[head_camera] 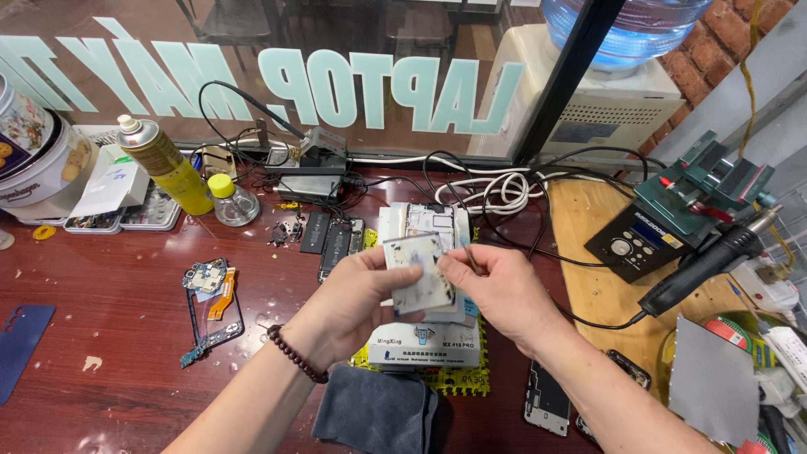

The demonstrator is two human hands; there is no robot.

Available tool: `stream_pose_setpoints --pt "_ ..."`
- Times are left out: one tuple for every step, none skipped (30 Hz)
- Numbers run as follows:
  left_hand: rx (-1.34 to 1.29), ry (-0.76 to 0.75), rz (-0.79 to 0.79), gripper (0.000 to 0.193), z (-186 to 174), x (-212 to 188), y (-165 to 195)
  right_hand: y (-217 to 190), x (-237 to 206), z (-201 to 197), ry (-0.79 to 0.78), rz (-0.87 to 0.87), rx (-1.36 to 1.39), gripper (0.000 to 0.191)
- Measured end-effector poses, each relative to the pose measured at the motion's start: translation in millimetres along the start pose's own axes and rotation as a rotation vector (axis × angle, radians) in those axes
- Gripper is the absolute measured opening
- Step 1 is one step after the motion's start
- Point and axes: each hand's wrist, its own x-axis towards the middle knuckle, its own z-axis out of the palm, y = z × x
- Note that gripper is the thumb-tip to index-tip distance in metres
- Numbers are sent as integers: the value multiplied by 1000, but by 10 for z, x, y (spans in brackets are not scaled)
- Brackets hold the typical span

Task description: The person pries open the back cover of a smartphone using a pry bar, then removes internal screws and disconnects the battery and flex cables. They lift out the motherboard, hold up the phone frame, and continue detaching small components from the chassis on the workbench.

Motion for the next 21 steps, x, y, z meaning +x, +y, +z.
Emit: stream_pose_setpoints --pt "25 12 -32 26 -66 -2 -38 33 19 -11 30 29 -1 23" --pt "49 25 -65 26 -157 -13 -77 56 49 -34 57 60 -3 22" --pt "49 84 -107 26 -264 -27 -116 77 64 -54 90 94 -7 22" --pt "51 134 -153 26 -377 -36 -154 94 64 -76 119 114 -28 22" --pt "53 186 -199 26 -505 -52 -192 97 76 -93 145 134 -48 22" --pt "62 219 -190 28 -638 -72 -235 92 89 -86 165 152 -71 21" --pt "72 254 -179 30 -761 -77 -274 85 94 -62 137 162 -56 22" --pt "84 287 -168 34 -884 -76 -299 71 97 -19 111 171 -40 22" --pt "150 292 -127 36 -1006 -83 -317 56 93 33 85 181 -25 23" --pt "213 301 -85 38 -1127 -109 -334 38 87 99 57 223 -32 23" --pt "276 313 -43 40 -1227 -142 -357 21 84 173 25 264 -38 22" --pt "251 335 -66 41 -1310 -172 -376 0 89 245 -2 303 -45 22" --pt "226 353 -88 42 -1385 -199 -379 -21 98 318 -46 277 -60 22" --pt "203 372 -110 43 -1459 -235 -371 -36 104 404 -92 252 -73 22" --pt "157 384 -122 44 -1530 -263 -361 -48 108 481 -139 231 -87 22" --pt "109 394 -134 46 -1601 -282 -351 -60 112 547 -168 237 -83 22" --pt "63 402 -143 48 -1681 -294 -338 -74 127 614 -197 239 -79 23" --pt "97 438 -130 51 -1776 -304 -325 -91 153 681 -226 238 -75 23" --pt "131 472 -117 54 -1882 -299 -321 -107 176 739 -239 200 -75 23" --pt "164 505 -108 58 -2004 -298 -337 -118 190 796 -251 165 -74 23" --pt "229 580 -78 57 -2147 -298 -362 -126 196 846 -261 133 -70 23"
